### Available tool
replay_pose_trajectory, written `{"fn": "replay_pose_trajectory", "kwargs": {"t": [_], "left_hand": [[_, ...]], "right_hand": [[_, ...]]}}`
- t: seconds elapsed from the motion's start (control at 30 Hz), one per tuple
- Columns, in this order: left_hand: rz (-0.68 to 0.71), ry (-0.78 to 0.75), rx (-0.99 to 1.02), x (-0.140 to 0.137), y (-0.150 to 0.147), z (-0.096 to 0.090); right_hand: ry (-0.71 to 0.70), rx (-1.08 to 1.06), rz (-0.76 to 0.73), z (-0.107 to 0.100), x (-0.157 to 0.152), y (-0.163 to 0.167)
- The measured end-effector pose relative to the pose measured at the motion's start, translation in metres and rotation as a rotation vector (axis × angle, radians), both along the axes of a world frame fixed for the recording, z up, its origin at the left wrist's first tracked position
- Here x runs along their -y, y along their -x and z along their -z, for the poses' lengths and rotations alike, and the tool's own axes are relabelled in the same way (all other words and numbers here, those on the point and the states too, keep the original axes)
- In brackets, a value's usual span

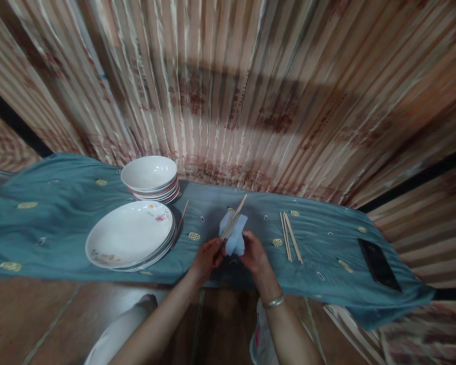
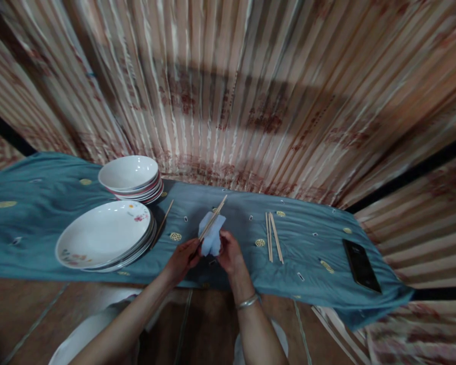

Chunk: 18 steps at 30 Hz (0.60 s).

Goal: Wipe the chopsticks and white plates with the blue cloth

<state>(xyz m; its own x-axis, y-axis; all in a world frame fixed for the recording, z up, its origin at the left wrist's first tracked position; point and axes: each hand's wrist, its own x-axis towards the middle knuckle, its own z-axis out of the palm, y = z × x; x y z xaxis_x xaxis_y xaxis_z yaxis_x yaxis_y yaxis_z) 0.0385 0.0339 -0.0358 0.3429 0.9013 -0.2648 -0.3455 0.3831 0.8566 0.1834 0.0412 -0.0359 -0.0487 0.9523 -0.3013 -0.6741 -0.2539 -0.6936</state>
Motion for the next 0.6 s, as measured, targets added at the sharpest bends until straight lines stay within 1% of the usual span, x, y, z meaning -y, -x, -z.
{"fn": "replay_pose_trajectory", "kwargs": {"t": [0.17,0.33,0.47,0.6], "left_hand": [[0.025,-0.069,-0.091,0.002,0.007,-0.001],[-0.027,-0.128,-0.170,0.002,0.012,0.002],[-0.095,-0.089,-0.155,0.002,0.014,0.003],[-0.064,-0.036,-0.160,0.004,0.013,0.003]], "right_hand": [[0.005,0.107,0.012,0.000,0.003,0.013],[-0.015,0.192,0.065,0.002,0.000,0.020],[-0.031,0.151,0.132,0.003,-0.001,0.024],[-0.036,0.127,0.165,0.001,0.002,0.027]]}}
